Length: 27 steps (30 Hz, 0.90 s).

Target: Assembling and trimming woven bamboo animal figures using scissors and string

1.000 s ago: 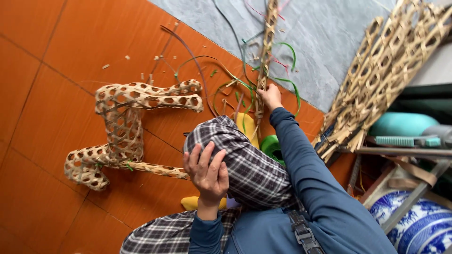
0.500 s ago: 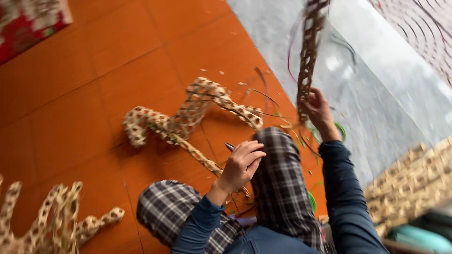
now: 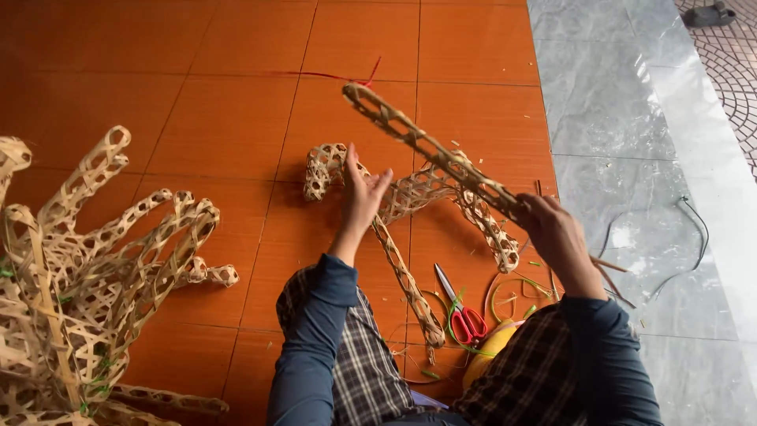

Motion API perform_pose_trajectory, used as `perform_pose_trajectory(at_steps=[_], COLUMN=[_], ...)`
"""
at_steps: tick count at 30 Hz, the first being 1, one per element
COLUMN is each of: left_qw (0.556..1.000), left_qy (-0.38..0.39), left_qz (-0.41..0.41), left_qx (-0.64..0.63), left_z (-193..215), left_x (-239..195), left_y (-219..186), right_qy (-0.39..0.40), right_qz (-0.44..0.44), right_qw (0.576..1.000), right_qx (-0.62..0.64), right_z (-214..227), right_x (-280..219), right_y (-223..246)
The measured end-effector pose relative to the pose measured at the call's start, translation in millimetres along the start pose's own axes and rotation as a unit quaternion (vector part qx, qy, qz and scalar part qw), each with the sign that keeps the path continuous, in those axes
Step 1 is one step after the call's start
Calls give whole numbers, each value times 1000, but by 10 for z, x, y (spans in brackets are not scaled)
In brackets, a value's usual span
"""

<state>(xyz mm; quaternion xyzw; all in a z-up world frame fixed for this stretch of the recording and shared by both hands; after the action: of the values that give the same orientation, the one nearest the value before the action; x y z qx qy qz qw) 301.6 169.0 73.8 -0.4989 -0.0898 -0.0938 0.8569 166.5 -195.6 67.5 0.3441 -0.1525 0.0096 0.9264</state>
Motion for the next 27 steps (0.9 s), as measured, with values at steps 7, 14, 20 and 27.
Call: perform_pose_trajectory(at_steps=[7,14,20,27], left_qw=[995,993,991,946], left_qy=[34,67,57,68], left_qz=[20,34,91,55], left_qx=[-88,-92,-76,-312], left_z=[-45,235,576,583], left_x=[370,210,-43,123], left_y=[405,335,-77,580], right_qy=[25,-6,90,236], right_qz=[21,-50,-65,-143], right_qw=[999,990,993,946], right_qx=[-19,-129,31,168], right_z=[-182,-284,-260,-597], right_x=[-22,0,-91,-221], right_y=[43,-748,-325,-523])
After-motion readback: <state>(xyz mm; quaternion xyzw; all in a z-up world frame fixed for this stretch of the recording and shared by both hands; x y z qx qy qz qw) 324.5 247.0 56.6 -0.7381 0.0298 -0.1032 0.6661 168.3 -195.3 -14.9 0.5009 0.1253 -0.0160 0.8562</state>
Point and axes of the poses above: each hand's wrist, its own x-axis towards the middle knuckle, its own z-axis out of the back of the hand, y = z × x, the point moved 7 cm from there along x, towards the middle knuckle, and after that the axes turned 11 degrees about x, right-handed, at the moved point
